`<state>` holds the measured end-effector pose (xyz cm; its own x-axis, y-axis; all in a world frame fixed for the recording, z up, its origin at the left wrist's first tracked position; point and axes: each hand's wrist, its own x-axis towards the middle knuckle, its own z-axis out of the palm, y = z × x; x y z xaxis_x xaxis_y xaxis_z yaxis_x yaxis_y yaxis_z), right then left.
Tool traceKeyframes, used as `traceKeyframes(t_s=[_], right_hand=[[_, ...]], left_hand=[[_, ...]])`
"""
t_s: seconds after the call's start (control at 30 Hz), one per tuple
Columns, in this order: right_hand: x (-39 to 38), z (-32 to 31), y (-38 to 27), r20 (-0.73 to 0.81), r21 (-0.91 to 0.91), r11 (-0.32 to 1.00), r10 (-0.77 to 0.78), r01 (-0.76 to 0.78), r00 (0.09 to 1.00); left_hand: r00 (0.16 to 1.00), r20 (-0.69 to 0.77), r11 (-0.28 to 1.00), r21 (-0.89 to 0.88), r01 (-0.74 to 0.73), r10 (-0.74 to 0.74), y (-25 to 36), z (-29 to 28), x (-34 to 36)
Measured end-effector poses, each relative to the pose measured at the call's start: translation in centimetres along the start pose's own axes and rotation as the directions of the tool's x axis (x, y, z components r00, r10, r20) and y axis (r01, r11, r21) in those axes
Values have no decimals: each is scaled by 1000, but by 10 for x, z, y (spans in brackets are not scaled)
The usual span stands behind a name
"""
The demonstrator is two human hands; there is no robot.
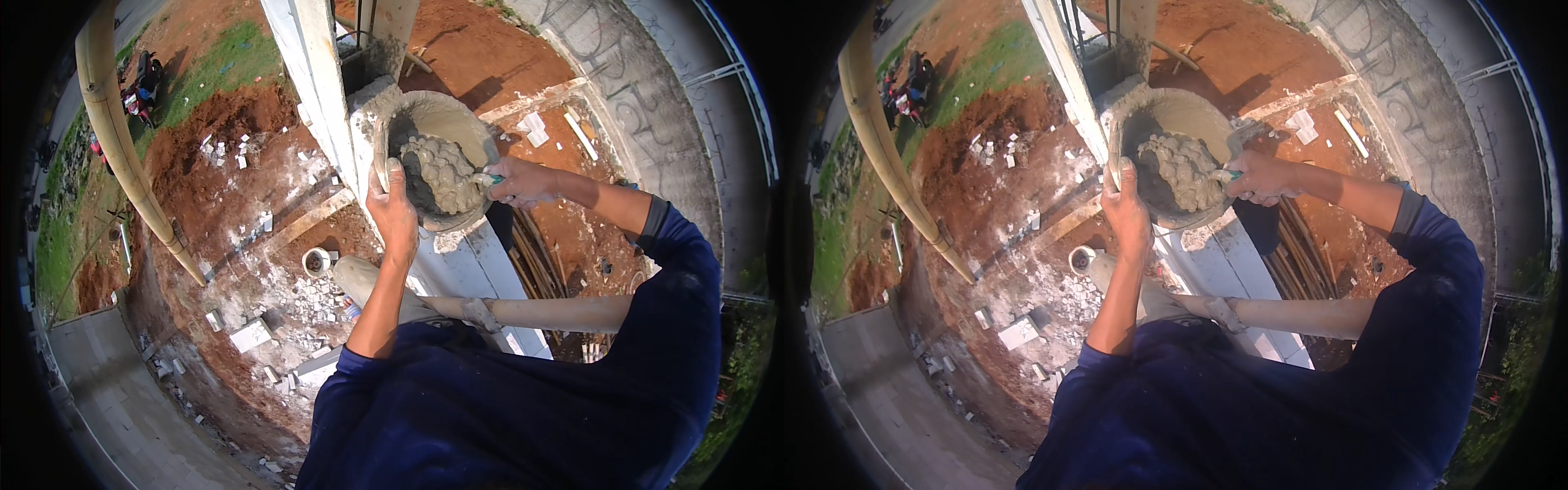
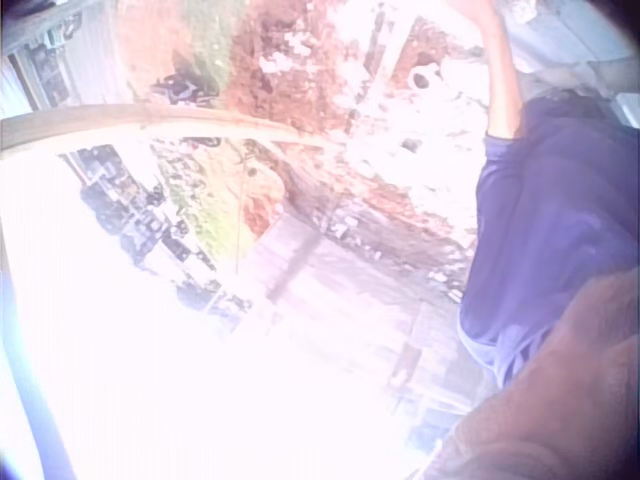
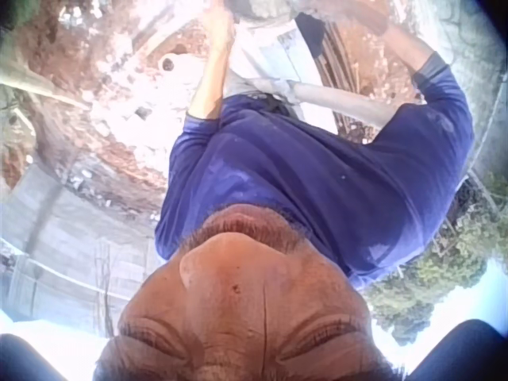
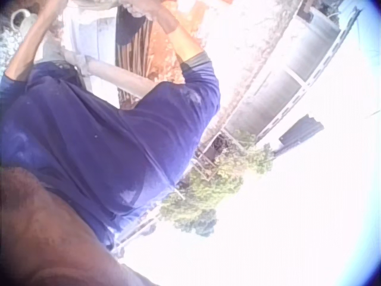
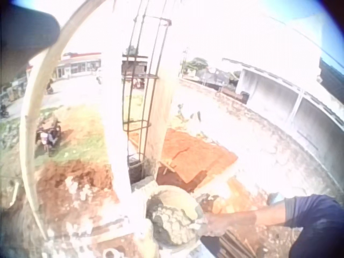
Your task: The person scoops wet cement from a bucket with a trowel and applies it to a vertical concrete column. The person repeatedly transfers cement from the bucket to the column surface, smoothing it with the trowel.
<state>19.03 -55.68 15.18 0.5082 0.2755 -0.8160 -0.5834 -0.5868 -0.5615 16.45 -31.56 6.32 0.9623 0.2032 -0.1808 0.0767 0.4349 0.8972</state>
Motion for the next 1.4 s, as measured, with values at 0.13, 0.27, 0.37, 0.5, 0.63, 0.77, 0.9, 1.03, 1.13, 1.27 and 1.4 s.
traceKeyframes(t_s=[0.13, 0.27, 0.37, 0.5, 0.63, 0.77, 0.9, 1.03, 1.13, 1.27, 1.4], right_hand=[[4, -4, -17, -21, -55, 996, -77, 76, 997], [4, -4, -37, -36, -67, 989, -132, 129, 991], [3, -6, -52, -49, -46, 995, -86, 83, 995], [-8, -9, -70, -65, -74, 994, -81, 76, 995], [-17, -25, -89, -101, -54, 995, -90, 85, 991], [-20, -47, -134, -175, -66, 990, -132, 123, 976], [11, -62, -191, -253, -28, 976, -217, 217, 943], [88, -61, -212, -394, -446, 837, -502, 317, 770], [139, -50, -211, -447, -765, 617, -716, 186, 537], [122, -43, -218, -453, -800, 580, -754, 157, 476], [35, -29, -209, -437, -826, 562, -688, 44, 580]], left_hand=[[994, -102, 997, -74, 23, -31, -4, -18, 14], [985, -154, 993, -100, 66, -81, -10, -35, 21], [984, -159, 995, -75, 64, -75, -11, -37, 23], [985, -166, 998, 12, 56, -54, -2, -34, 20], [984, -170, 998, 27, 51, -46, -8, -35, 20], [990, -139, 999, -48, 4, -10, -13, -37, 21], [986, -163, 997, -70, 32, -43, -15, -41, 21], [989, -117, 993, -88, 82, -92, -22, -37, 25], [994, -104, 999, -15, 41, -42, -23, -43, 29], [991, -136, 1000, 8, 11, -9, -26, -47, 31], [993, -111, 996, -86, 23, -33, -22, -42, 28]])
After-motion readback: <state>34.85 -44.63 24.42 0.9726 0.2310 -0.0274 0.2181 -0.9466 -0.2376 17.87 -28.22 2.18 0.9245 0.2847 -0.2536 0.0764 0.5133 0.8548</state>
